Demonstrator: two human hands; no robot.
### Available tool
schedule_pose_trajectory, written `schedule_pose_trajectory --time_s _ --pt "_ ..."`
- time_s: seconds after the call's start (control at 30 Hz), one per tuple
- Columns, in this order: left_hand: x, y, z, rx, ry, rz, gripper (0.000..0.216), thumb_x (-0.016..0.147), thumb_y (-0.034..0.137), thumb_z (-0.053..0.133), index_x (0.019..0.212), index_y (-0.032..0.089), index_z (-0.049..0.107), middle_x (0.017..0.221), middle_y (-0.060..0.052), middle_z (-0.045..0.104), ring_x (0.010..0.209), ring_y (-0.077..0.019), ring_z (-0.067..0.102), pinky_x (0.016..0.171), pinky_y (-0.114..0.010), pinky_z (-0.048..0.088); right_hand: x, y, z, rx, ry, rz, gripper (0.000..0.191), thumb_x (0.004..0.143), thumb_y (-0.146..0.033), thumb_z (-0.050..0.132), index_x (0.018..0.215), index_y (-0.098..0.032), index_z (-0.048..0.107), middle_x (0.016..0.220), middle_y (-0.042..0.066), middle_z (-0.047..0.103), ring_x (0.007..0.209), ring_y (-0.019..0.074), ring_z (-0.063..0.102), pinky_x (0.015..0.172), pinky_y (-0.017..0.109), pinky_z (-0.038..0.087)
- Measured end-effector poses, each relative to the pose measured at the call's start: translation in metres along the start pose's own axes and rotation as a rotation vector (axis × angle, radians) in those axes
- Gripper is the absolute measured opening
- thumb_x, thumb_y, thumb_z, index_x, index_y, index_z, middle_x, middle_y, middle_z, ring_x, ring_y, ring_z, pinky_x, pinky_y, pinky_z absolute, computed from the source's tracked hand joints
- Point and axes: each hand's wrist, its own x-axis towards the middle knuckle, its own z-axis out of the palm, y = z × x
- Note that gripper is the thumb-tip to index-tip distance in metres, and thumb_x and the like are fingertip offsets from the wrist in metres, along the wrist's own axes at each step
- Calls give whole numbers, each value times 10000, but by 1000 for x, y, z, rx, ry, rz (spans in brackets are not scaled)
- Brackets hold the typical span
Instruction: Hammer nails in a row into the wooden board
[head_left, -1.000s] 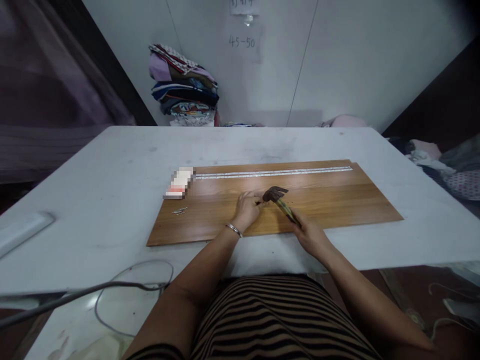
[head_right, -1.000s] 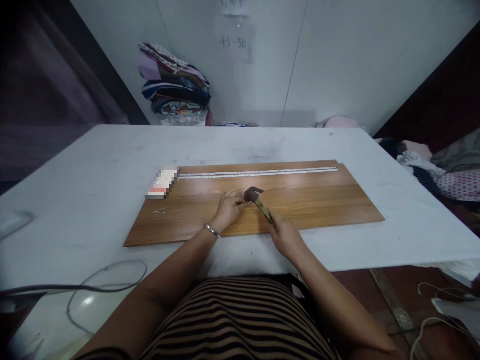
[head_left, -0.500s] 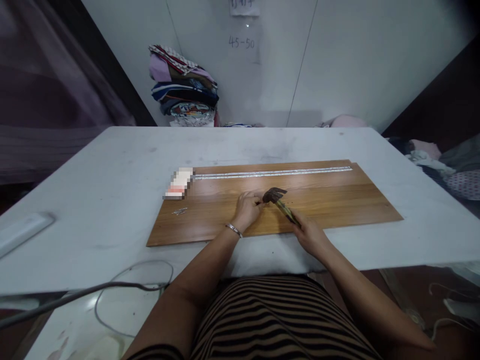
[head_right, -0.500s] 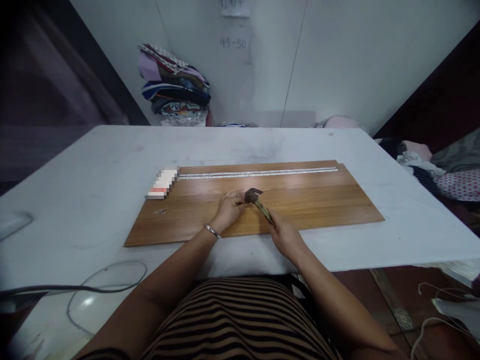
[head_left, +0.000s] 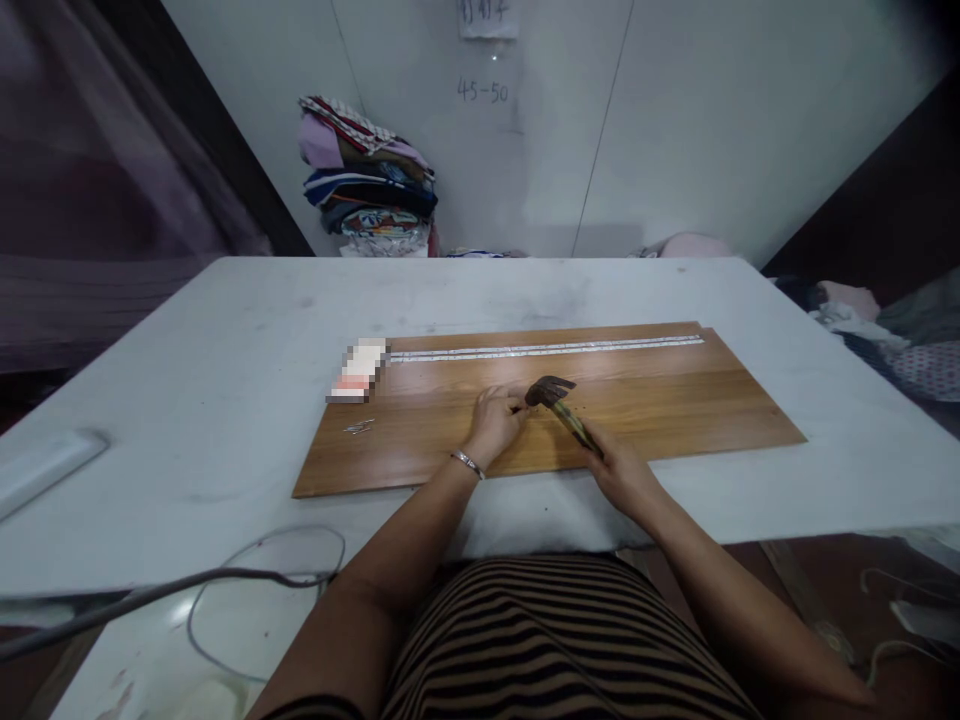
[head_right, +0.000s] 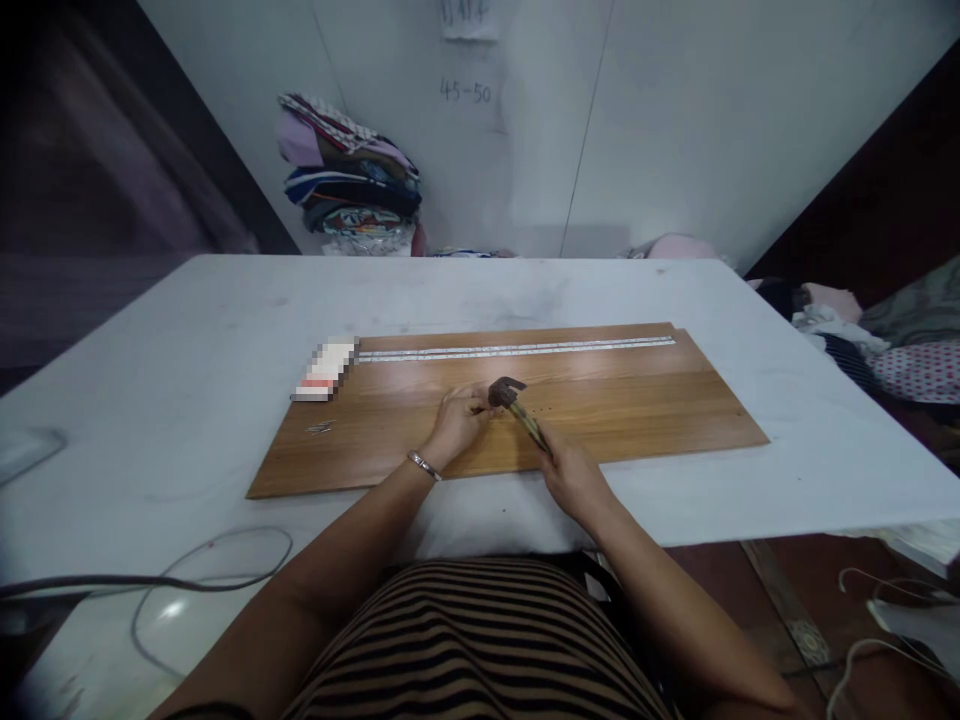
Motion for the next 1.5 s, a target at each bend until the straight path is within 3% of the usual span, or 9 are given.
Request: schedule_pose_trajectory --time_s 0.2,0.33,0.6,0.77,1.5 --pt "-1 8 -5 2 20 -32 50 768 181 714 772 231 721 910 -24 710 959 -202 605 914 -373 441 1 -2 0 2 0 -5 494 872 -217 465 1357 -178 551 1213 142 696 1079 305 671 901 466 536" --pt "-11 9 -18 -38 54 -42 212 752 89 625 877 229 724 907 -29 683 949 -195 587 884 -339 465 0 -2 -1 15 7 -3 498 870 -217 458 1359 -196 549 1205 131 700 1074 297 672 905 463 534" --pt "-50 -20 -51 100 107 -115 222 732 87 557 863 207 690 895 -43 664 927 -210 584 878 -358 468 2 0 -1 -3 -47 5 468 872 -229 467 1327 -183 566 1170 143 711 1046 309 677 889 477 534" --pt "-69 -21 -67 243 99 -119 149 799 162 536 798 208 677 842 -53 647 872 -217 571 809 -361 450 2 -1 -3 6 -13 1 483 884 -237 467 1361 -209 540 1251 132 678 1118 293 655 941 473 520" --pt "-76 -18 -68 278 59 -109 133 841 201 546 834 216 678 863 -51 654 877 -219 574 813 -373 418 5 -1 -10 -51 -59 29 484 867 -213 478 1345 -183 551 1231 147 686 1097 303 665 915 463 533"
